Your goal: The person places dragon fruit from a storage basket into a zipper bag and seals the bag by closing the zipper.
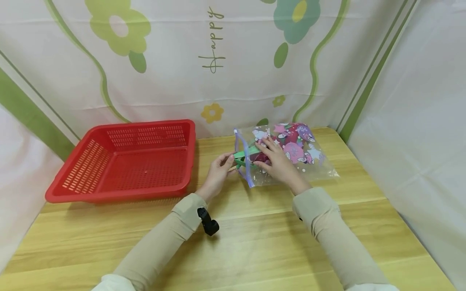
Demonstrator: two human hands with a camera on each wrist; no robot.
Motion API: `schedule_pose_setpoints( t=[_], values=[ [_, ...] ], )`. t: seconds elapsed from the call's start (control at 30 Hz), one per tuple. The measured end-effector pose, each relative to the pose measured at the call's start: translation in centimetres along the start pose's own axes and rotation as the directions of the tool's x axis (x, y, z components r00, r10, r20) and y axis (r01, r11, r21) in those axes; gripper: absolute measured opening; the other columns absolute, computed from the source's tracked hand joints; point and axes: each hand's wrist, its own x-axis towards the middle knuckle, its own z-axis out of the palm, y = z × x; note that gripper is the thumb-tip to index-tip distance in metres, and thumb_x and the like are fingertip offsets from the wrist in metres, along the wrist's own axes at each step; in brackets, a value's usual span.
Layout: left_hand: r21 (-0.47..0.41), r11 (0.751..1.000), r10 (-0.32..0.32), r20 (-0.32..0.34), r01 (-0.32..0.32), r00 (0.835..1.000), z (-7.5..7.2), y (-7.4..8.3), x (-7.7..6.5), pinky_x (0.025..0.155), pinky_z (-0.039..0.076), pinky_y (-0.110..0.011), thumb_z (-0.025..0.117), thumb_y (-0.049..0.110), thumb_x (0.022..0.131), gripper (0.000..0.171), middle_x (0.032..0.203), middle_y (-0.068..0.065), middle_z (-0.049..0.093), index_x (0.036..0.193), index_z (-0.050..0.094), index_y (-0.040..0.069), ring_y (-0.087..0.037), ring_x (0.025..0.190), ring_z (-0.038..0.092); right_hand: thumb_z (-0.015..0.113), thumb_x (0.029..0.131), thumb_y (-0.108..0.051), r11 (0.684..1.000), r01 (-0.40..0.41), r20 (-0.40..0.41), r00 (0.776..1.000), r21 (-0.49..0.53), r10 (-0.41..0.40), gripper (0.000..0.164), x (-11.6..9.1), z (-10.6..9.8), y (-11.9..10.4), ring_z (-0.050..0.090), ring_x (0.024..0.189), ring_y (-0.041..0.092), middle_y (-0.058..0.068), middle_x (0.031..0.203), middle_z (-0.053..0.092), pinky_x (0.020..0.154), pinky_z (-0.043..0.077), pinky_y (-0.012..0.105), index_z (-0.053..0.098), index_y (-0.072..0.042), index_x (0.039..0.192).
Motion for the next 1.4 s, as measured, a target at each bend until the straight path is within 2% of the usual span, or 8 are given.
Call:
schedule_pose_setpoints(
  t=[0.17, 0.3, 0.47, 0.67, 0.83, 0.97, 1.27, 1.4],
  values=[
    [-0.008, 1.000, 0.001, -0.021, -0.001, 1.000, 0.0, 0.0, 0.1, 0.097, 0.051, -0.037, 0.047, 0.019, 0.101, 0.039, 0.124, -0.020, 0.054, 0.133, 0.051, -0.003, -0.024, 0.109, 0.059, 0.070, 0.085, -0.035, 0.980, 0.087, -0.048, 0.994, -0.178, -0.097, 0.088, -0.9, 1.2, -1.3, 0.015, 0.145, 0.044, 0.026, 0.156, 0.020, 0.116, 0.011, 0.062, 0.023, 0.004, 0.149],
    [-0.045, 0.999, 0.008, -0.061, -0.011, 0.998, 0.0, 0.0, 0.3, 0.096, 0.051, -0.043, 0.050, 0.017, 0.099, 0.039, 0.117, -0.019, 0.058, 0.133, 0.049, -0.004, -0.018, 0.096, 0.060, 0.077, 0.074, -0.045, 0.944, 0.205, -0.016, 0.976, -0.260, -0.217, 0.111, -1.9, 2.4, -1.9, 0.011, 0.145, 0.046, 0.030, 0.156, 0.010, 0.115, 0.016, 0.063, 0.013, 0.005, 0.150],
    [-0.068, 0.998, -0.007, -0.091, 0.000, 0.996, -0.1, 0.3, 0.5, 0.095, 0.052, -0.043, 0.052, 0.017, 0.099, 0.038, 0.115, -0.019, 0.060, 0.131, 0.049, -0.003, -0.016, 0.092, 0.060, 0.084, 0.063, -0.050, 0.901, 0.232, 0.005, 0.969, -0.368, -0.247, 0.128, -2.8, 3.3, -1.9, 0.008, 0.144, 0.047, 0.031, 0.155, 0.004, 0.115, 0.017, 0.062, 0.007, 0.002, 0.151],
    [-0.060, 0.998, -0.030, -0.095, 0.025, 0.995, 0.1, 0.5, 0.4, 0.097, 0.050, -0.045, 0.051, 0.018, 0.099, 0.033, 0.114, -0.020, 0.061, 0.125, 0.053, -0.003, -0.017, 0.092, 0.061, 0.078, 0.077, -0.028, 0.860, 0.185, -0.014, 0.976, -0.476, -0.218, 0.100, -2.9, 4.4, -2.0, 0.016, 0.143, 0.047, 0.032, 0.154, 0.013, 0.115, 0.018, 0.061, 0.017, 0.008, 0.148],
    [-0.056, 0.998, -0.036, -0.097, 0.030, 0.995, 0.2, 0.6, 0.3, 0.097, 0.050, -0.046, 0.051, 0.018, 0.100, 0.034, 0.114, -0.021, 0.062, 0.125, 0.053, -0.003, -0.019, 0.094, 0.062, 0.060, 0.093, -0.020, 0.876, 0.158, -0.049, 0.978, -0.456, -0.202, 0.073, -2.7, 5.0, -2.3, 0.016, 0.144, 0.046, 0.031, 0.155, 0.014, 0.116, 0.017, 0.060, 0.020, 0.008, 0.148],
    [-0.046, 0.998, -0.036, -0.097, 0.032, 0.995, 0.1, 0.6, 0.3, 0.096, 0.050, -0.045, 0.050, 0.019, 0.100, 0.034, 0.111, -0.018, 0.062, 0.125, 0.052, -0.004, -0.018, 0.094, 0.062, 0.052, 0.097, -0.021, 0.868, 0.169, -0.079, 0.970, -0.466, -0.232, 0.062, -2.5, 4.8, -2.2, 0.023, 0.143, 0.043, 0.030, 0.154, 0.021, 0.116, 0.022, 0.056, 0.026, 0.006, 0.147],
    [-0.065, 0.997, -0.040, -0.074, 0.035, 0.997, -0.2, 1.1, 0.3, 0.095, 0.052, -0.039, 0.047, 0.025, 0.101, 0.037, 0.111, -0.013, 0.061, 0.125, 0.054, -0.002, -0.018, 0.098, 0.062, 0.062, 0.088, -0.014, 0.819, 0.279, -0.223, 0.873, -0.502, -0.434, 0.054, -1.8, 3.3, -1.3, 0.049, 0.127, 0.041, 0.028, 0.139, 0.049, 0.105, 0.042, 0.049, 0.047, 0.005, 0.136],
    [-0.088, 0.996, -0.026, -0.030, 0.024, 0.999, -0.3, 1.4, 0.3, 0.096, 0.052, -0.038, 0.048, 0.019, 0.101, 0.035, 0.109, -0.009, 0.061, 0.127, 0.054, -0.002, -0.014, 0.094, 0.061, 0.045, 0.099, -0.025, 0.804, 0.312, -0.302, 0.809, -0.507, -0.505, 0.045, -1.8, 2.4, -0.8, 0.055, 0.121, 0.041, 0.027, 0.132, 0.055, 0.099, 0.046, 0.048, 0.054, 0.007, 0.129]
  ],
)
